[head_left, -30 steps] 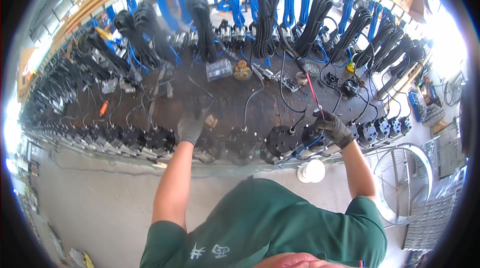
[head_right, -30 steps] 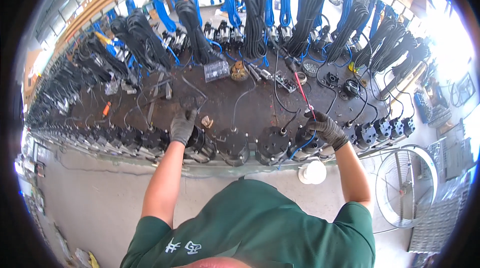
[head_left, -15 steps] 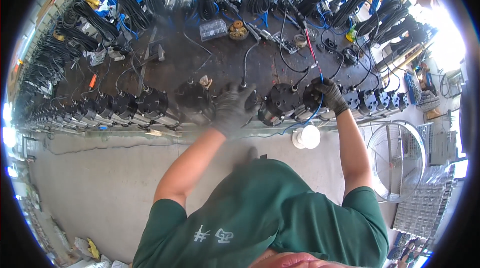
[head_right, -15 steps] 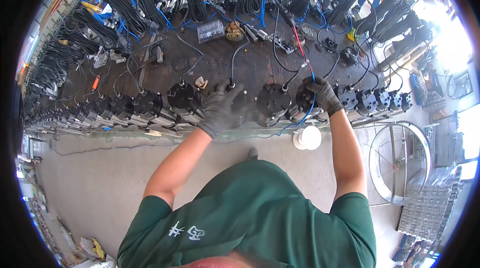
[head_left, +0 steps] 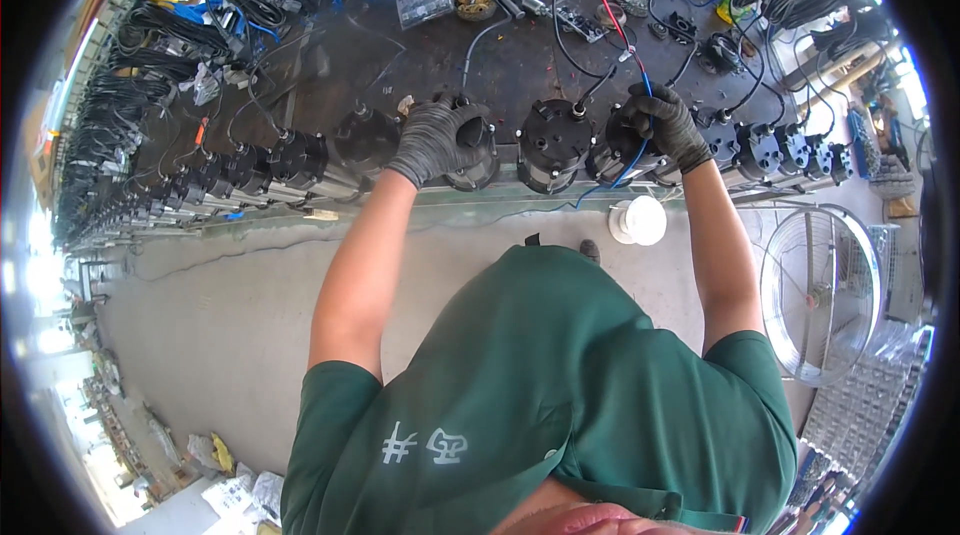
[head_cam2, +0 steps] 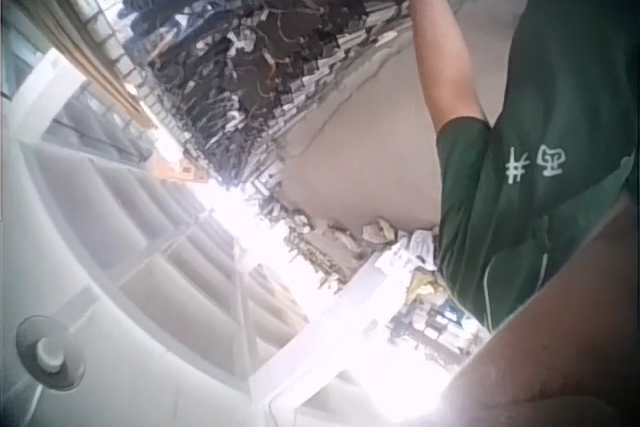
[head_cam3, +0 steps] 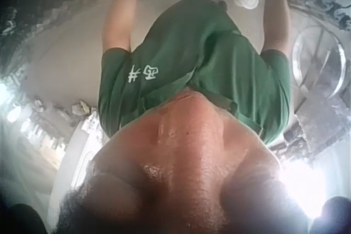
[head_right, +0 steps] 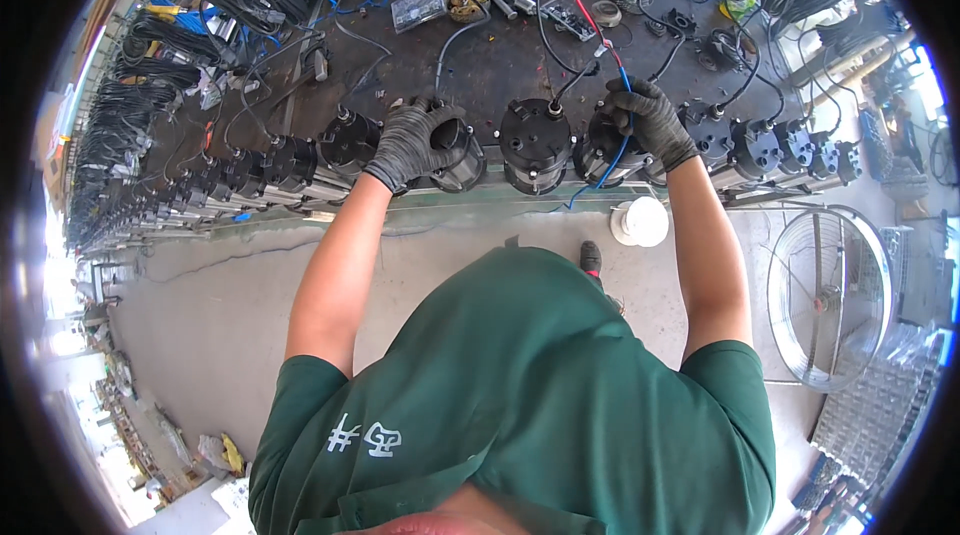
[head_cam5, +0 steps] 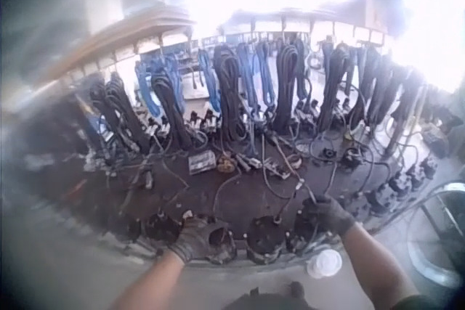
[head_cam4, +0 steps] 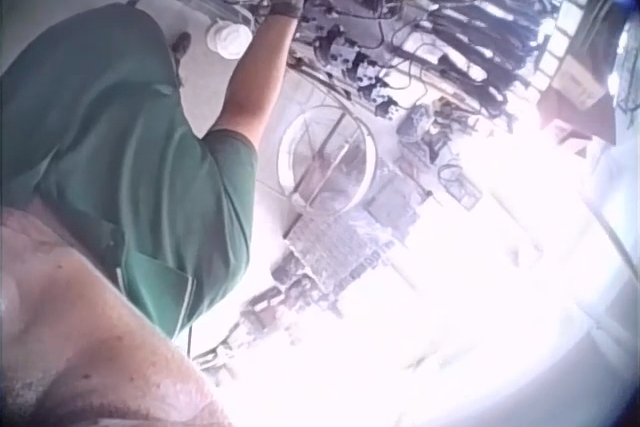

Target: The person connects wires to industrial pumps using a tool and by hand. They strip wire insulation, insert the wires into terminals on the pump covers, and move down a long row of pumps on a workbench.

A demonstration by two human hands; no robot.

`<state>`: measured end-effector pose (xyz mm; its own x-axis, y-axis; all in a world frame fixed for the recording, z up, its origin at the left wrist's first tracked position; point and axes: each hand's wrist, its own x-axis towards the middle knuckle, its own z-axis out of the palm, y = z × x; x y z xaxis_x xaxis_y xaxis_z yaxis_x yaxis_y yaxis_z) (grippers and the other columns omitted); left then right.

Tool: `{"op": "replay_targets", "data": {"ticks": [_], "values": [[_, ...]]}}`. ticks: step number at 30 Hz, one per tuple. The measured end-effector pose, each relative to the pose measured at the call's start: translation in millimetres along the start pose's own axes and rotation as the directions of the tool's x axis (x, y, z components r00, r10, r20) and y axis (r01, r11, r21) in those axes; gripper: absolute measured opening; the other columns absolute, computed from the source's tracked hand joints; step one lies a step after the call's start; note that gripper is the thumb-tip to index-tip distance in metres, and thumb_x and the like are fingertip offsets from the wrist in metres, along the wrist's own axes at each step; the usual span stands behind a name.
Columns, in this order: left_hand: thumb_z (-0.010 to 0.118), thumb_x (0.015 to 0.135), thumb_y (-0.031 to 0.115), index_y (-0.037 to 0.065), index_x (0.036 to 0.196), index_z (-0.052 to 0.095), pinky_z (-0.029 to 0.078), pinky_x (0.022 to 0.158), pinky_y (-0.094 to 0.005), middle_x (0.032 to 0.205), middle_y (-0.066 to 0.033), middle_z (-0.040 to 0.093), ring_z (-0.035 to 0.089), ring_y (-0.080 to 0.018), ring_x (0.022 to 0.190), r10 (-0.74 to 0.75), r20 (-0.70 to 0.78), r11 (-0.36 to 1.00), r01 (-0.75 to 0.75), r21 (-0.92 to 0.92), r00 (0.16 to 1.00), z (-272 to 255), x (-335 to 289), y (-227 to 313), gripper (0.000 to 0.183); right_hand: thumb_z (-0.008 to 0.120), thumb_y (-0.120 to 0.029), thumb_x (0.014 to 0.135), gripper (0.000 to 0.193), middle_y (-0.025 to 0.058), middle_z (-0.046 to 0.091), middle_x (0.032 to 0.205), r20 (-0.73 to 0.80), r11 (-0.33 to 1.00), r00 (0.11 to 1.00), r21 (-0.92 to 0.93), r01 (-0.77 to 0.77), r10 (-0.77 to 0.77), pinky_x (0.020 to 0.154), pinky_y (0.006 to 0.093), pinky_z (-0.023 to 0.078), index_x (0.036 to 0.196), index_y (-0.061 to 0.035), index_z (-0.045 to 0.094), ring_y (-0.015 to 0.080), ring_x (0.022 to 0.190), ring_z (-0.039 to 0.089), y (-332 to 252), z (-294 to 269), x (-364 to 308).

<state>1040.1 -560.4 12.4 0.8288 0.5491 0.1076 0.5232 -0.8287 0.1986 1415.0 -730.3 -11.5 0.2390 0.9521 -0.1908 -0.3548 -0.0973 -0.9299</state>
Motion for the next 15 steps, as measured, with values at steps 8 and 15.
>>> {"op": "replay_targets", "data": {"ticks": [8, 15], "values": [[0.073, 0.077, 0.053, 0.019, 0.131, 0.06, 0.044, 0.1, -0.0533, 0.129, -0.0208, 0.058, 0.059, -0.0395, 0.115, -0.494, 0.042, 0.858, 0.478, 0.189, 0.869, 7, 18, 43, 0.065, 0.068, -0.013, 0.087, 0.025, 0.0072, 0.068, 0.079, 0.263, 0.987, 0.965, 0.151, -0.059, 0.017, 0.049, 0.0224, 0.042, 0.107, 0.0018, 0.064, 0.0104, 0.055, 0.056, 2, -11, 5], [0.067, 0.086, 0.041, 0.015, 0.113, 0.069, 0.046, 0.09, -0.048, 0.105, -0.0124, 0.069, 0.061, -0.0335, 0.107, -0.603, -0.224, 0.705, 0.643, 0.299, 0.766, 31, 27, 48, 0.037, 0.066, -0.018, 0.089, 0.02, 0.0036, 0.065, 0.079, 0.449, 0.959, 0.892, 0.224, -0.174, 0.057, 0.05, 0.0209, 0.04, 0.1, -0.0009, 0.066, 0.0081, 0.055, 0.054, 2, -12, 14]]}}
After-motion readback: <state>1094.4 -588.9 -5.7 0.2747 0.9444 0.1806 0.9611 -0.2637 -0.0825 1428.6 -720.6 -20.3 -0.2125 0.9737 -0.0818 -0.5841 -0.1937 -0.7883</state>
